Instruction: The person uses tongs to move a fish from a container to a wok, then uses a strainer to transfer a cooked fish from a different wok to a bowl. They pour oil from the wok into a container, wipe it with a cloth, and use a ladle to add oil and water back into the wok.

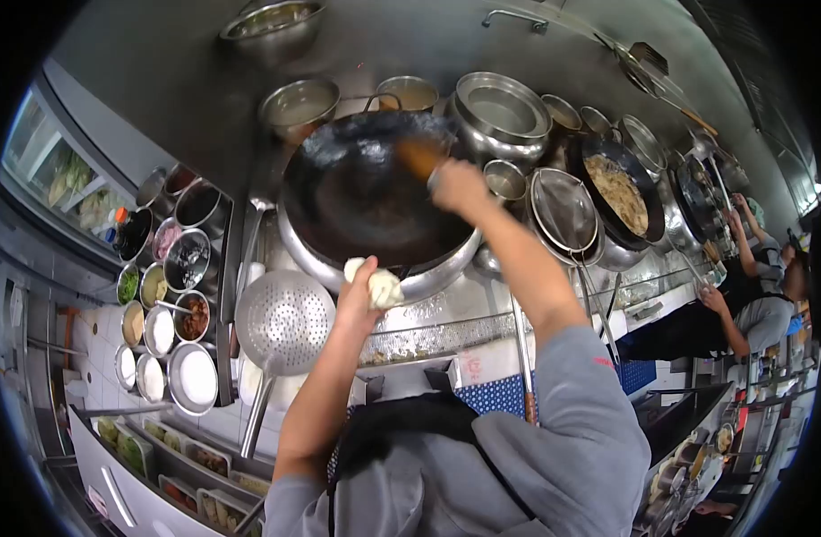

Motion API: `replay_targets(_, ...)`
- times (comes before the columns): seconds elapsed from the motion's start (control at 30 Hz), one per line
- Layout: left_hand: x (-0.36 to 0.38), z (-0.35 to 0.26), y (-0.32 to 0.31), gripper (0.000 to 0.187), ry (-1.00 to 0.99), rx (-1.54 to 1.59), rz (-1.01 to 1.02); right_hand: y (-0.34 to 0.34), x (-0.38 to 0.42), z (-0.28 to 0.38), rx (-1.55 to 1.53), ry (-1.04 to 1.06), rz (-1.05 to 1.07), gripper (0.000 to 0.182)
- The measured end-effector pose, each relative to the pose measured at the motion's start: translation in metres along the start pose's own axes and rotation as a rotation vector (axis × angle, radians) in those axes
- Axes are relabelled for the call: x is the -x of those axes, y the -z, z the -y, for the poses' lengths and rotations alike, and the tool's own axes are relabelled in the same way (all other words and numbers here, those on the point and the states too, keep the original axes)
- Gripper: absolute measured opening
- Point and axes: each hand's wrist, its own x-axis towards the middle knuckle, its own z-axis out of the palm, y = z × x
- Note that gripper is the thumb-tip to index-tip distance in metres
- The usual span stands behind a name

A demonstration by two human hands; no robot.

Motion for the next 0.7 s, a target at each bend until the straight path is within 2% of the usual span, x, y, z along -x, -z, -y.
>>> replay_targets(0.03,0.007,-0.002,0.004,0.035,0.047,0.011,-0.032,0.006,0.022,0.026,-0.102,0.018,0.241,0.043)
replay_targets(0.1,0.033,-0.001,0.028,0.038,-0.024,0.108,0.097,0.042,0.076,0.046,-0.402,0.319,0.396,0.054)
replay_targets(0.17,0.048,0.0,0.054,0.042,-0.07,0.066,0.073,0.086,0.076,0.021,-0.368,0.333,0.488,0.055)
replay_targets(0.2,0.064,0.007,0.067,0.044,-0.073,0.041,0.048,0.08,0.054,-0.017,-0.152,0.337,0.45,0.052)
replay_targets(0.23,0.072,0.007,0.071,0.046,-0.07,0.046,0.08,0.084,0.033,-0.041,0.047,0.198,0.347,0.04)
replay_targets(0.27,0.077,0.004,0.07,0.048,-0.079,0.056,0.118,0.062,0.007,-0.067,0.252,0.013,0.048,0.027)
replay_targets(0.3,0.085,0.003,0.072,0.051,-0.073,0.066,0.141,0.066,-0.002,-0.06,0.026,-0.171,-0.151,0.021)
replay_targets(0.37,0.09,0.004,0.074,0.054,-0.018,0.063,0.159,0.049,-0.007,-0.036,-0.096,-0.352,-0.282,0.024)
replay_targets(0.43,0.091,0.01,0.084,0.056,0.035,-0.001,0.141,-0.01,-0.002,-0.016,-0.017,-0.154,-0.006,0.03)
replay_targets(0.5,0.107,0.005,0.094,0.06,0.032,-0.045,0.161,0.027,0.054,0.039,-0.088,0.153,0.327,0.042)
replay_targets(0.6,0.134,-0.007,0.114,0.071,0.02,-0.099,0.181,0.058,0.082,0.006,-0.442,0.422,0.42,0.06)
replay_targets(0.63,0.142,-0.011,0.124,0.074,0.047,-0.103,0.192,0.056,0.062,-0.035,-0.338,0.409,0.489,0.06)
replay_targets(0.67,0.143,-0.009,0.136,0.075,0.07,-0.063,0.245,0.089,0.059,-0.056,-0.043,0.198,0.505,0.056)
replay_targets(0.7,0.14,-0.006,0.145,0.076,0.09,-0.019,0.305,0.098,0.063,-0.076,0.118,-0.069,0.288,0.048)
